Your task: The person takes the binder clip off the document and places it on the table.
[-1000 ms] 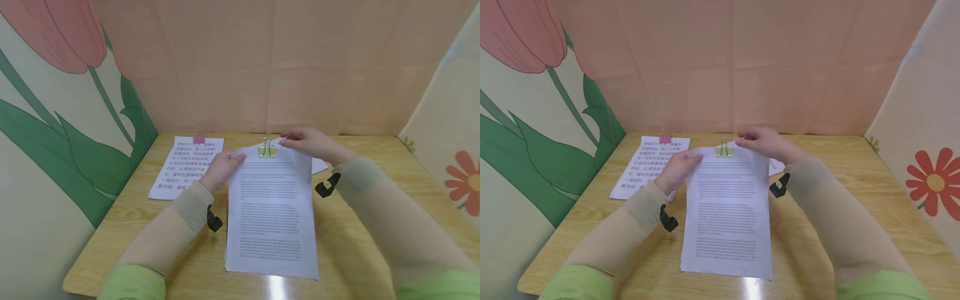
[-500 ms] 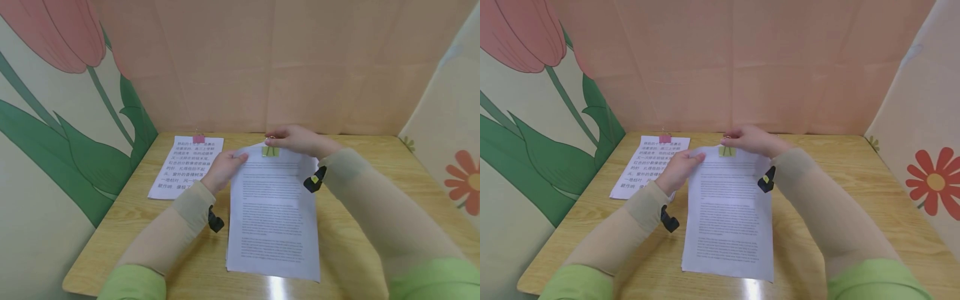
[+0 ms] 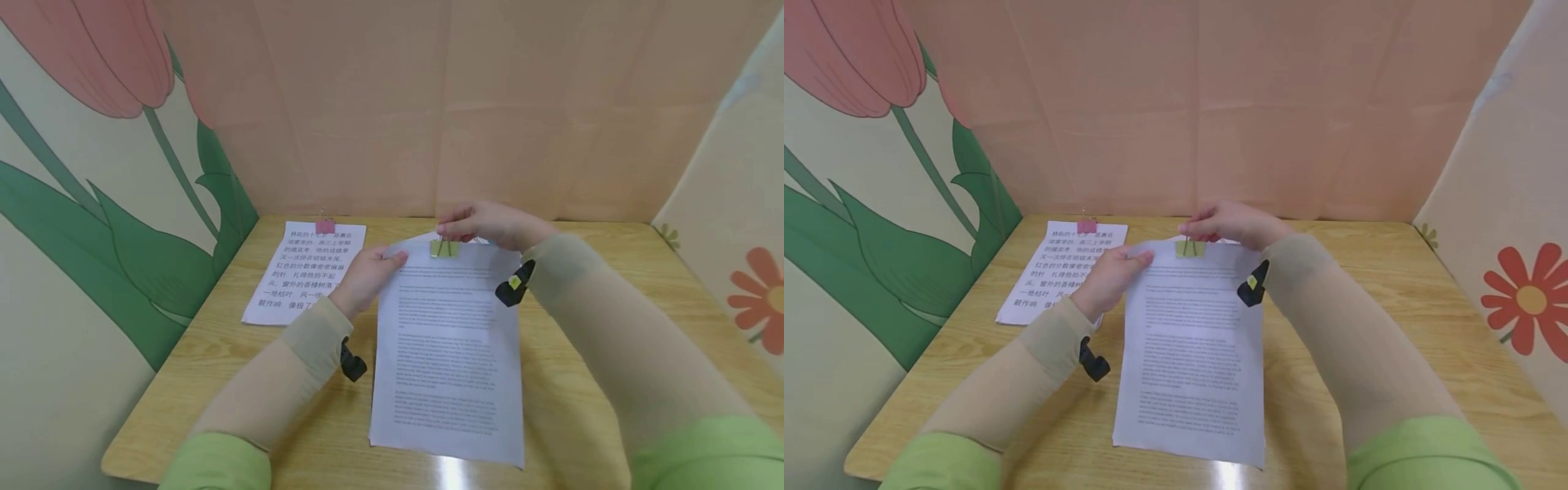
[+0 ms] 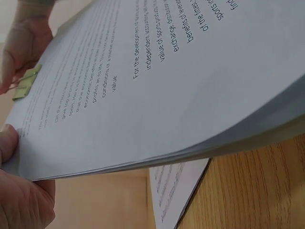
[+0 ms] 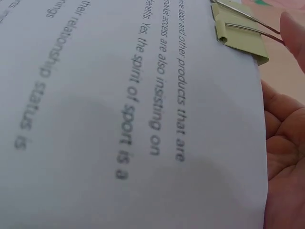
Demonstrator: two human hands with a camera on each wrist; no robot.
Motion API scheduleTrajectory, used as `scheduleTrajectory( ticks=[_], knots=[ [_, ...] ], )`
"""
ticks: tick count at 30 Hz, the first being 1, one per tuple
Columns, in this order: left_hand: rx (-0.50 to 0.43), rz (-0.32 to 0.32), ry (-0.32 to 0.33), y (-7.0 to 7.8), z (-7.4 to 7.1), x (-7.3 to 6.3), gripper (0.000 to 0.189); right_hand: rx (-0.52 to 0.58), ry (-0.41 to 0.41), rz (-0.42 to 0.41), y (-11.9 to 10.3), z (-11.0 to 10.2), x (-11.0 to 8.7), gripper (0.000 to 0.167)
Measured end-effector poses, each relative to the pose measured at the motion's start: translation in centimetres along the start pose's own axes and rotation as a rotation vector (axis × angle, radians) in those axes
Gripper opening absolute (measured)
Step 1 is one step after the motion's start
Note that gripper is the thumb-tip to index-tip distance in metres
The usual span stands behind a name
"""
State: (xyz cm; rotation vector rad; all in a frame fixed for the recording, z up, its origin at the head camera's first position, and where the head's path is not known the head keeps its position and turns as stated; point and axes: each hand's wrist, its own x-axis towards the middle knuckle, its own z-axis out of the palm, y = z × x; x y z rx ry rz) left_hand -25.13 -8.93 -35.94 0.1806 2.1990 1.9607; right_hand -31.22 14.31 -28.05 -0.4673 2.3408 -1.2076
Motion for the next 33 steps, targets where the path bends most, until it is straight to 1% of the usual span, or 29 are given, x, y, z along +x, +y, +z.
scheduleTrajectory(
  ticks=[2,6,9,14,18,21,26,33],
  knots=[
    [0.004,-0.002,0.005,0.0,0.0,0.0,0.029,0.008,0.0,0.008,0.0,0.0,0.0,0.052],
    [0.01,-0.009,0.005,0.0,0.0,-0.1,0.03,0.006,0.0,0.004,0.1,0.0,0.0,0.049],
    [0.017,-0.009,-0.006,-0.1,-0.1,-0.2,0.03,-0.004,0.001,0.012,0.1,0.0,0.0,0.049],
    [0.032,0.009,-0.035,-0.1,-0.1,-0.3,0.031,0.004,-0.006,0.035,0.1,0.0,-0.1,0.056],
    [0.026,0.011,-0.037,-0.1,-0.1,-0.3,0.031,0.018,-0.002,0.035,0.0,0.2,-0.3,0.052],
    [0.018,0.005,-0.035,-0.2,-0.1,-0.2,0.03,0.007,0.015,0.025,0.1,0.4,-0.4,0.049],
    [0.018,-0.011,-0.036,-0.2,-0.1,-0.2,0.029,-0.029,0.062,-0.013,0.2,0.8,-0.4,0.046],
    [0.02,-0.012,-0.037,-0.3,-0.2,-0.2,0.032,-0.023,0.111,-0.064,0.7,1.3,-0.1,0.037]
  ],
)
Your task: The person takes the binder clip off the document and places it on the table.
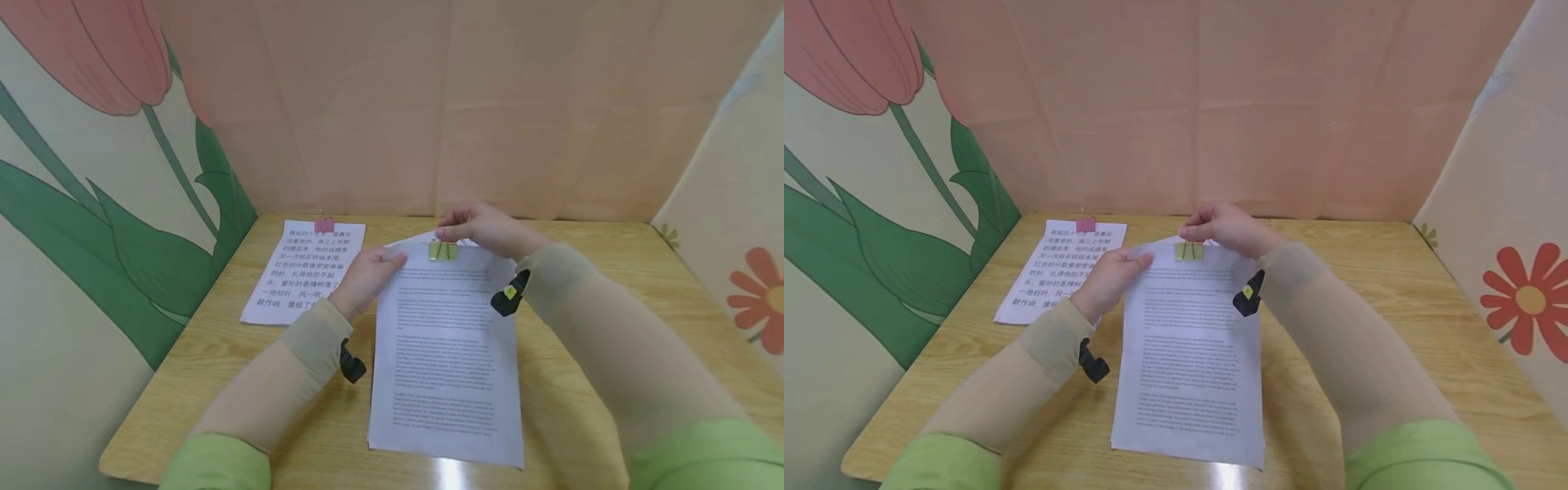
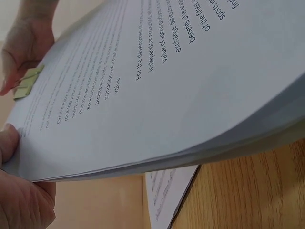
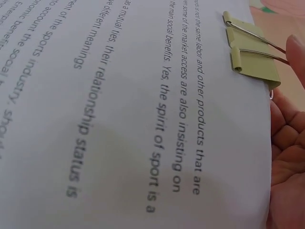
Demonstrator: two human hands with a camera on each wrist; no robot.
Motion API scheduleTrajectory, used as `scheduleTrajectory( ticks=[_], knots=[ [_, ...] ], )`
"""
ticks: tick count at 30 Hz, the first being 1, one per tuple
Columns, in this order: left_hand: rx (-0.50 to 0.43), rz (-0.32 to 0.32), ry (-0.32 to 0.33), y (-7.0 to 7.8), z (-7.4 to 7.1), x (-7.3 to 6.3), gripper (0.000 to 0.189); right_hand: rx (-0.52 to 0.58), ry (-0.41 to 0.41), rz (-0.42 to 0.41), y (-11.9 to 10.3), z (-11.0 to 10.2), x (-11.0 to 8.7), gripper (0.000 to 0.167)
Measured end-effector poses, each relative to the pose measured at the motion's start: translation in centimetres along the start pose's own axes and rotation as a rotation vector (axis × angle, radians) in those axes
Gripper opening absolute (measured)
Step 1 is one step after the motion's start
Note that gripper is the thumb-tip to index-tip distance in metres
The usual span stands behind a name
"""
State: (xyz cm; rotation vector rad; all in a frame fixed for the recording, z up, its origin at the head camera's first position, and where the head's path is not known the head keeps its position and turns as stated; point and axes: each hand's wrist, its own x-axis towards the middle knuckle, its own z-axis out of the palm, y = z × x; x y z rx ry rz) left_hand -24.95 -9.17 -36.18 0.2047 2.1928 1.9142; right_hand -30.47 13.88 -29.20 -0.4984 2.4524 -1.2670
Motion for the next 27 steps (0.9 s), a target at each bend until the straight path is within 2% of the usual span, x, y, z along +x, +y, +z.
scheduleTrajectory(
  ticks=[10,19,27],
  knots=[
    [-0.015,-0.019,0.002,-0.3,-0.3,0.3,0.031,0.02,0.043,-0.005,0.1,-0.2,0.1,0.032],
    [-0.03,-0.024,0.004,-0.3,-0.4,0.3,0.031,0.058,0.066,0.007,0.4,-1.7,-0.4,0.043],
    [-0.038,-0.006,0.009,-0.4,-0.3,0.4,0.03,0.074,0.117,0.003,1.1,-3.4,-1.3,0.042]
  ],
)
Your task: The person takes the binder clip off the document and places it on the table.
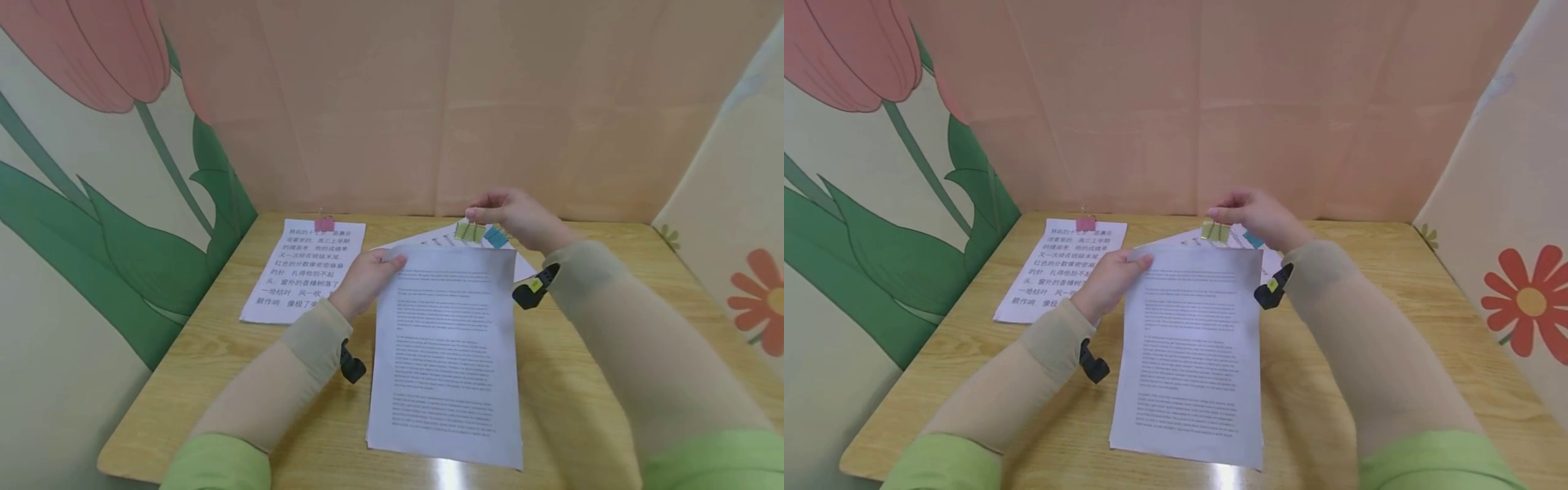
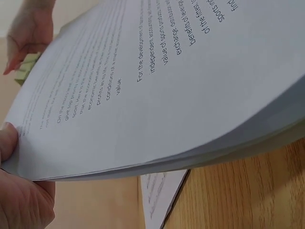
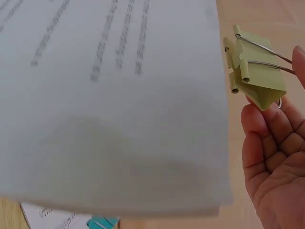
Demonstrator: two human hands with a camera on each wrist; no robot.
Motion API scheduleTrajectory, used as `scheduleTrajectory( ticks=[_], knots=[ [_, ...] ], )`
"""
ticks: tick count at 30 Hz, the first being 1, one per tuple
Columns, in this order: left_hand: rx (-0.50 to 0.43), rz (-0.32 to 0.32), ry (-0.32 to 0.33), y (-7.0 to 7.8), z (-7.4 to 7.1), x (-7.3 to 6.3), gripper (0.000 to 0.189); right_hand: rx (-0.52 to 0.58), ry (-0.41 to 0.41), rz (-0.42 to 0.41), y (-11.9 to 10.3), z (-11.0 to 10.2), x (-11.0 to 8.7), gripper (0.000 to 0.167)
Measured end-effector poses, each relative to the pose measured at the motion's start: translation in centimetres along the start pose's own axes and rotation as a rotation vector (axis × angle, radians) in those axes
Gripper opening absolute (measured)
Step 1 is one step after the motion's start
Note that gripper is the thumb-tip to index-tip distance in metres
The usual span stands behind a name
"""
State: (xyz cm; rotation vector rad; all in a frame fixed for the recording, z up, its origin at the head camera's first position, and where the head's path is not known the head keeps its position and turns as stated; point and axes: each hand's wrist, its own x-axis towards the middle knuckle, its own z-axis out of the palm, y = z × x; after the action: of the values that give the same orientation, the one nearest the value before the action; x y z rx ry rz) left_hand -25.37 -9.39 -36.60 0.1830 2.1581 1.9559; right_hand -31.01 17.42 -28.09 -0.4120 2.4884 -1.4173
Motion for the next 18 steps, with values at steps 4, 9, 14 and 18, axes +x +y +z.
scheduleTrajectory(
  ticks=[4,9,14,18],
  knots=[
    [0.006,-0.005,-0.002,-0.2,-0.2,0.1,0.031,0.008,0.024,0.008,1.0,-1.1,-0.3,0.048],
    [0.011,-0.012,0.019,-0.2,-0.1,0.2,0.03,0.035,0.059,-0.008,3.0,-2.6,-0.9,0.048],
    [0.013,-0.009,0.027,-0.2,0.0,0.3,0.03,0.043,0.076,0.009,4.8,-4.0,-2.0,0.046],
    [0.024,-0.011,0.018,-0.3,-0.1,0.2,0.03,0.029,0.071,0.032,6.4,-5.0,-3.0,0.051]
  ],
)
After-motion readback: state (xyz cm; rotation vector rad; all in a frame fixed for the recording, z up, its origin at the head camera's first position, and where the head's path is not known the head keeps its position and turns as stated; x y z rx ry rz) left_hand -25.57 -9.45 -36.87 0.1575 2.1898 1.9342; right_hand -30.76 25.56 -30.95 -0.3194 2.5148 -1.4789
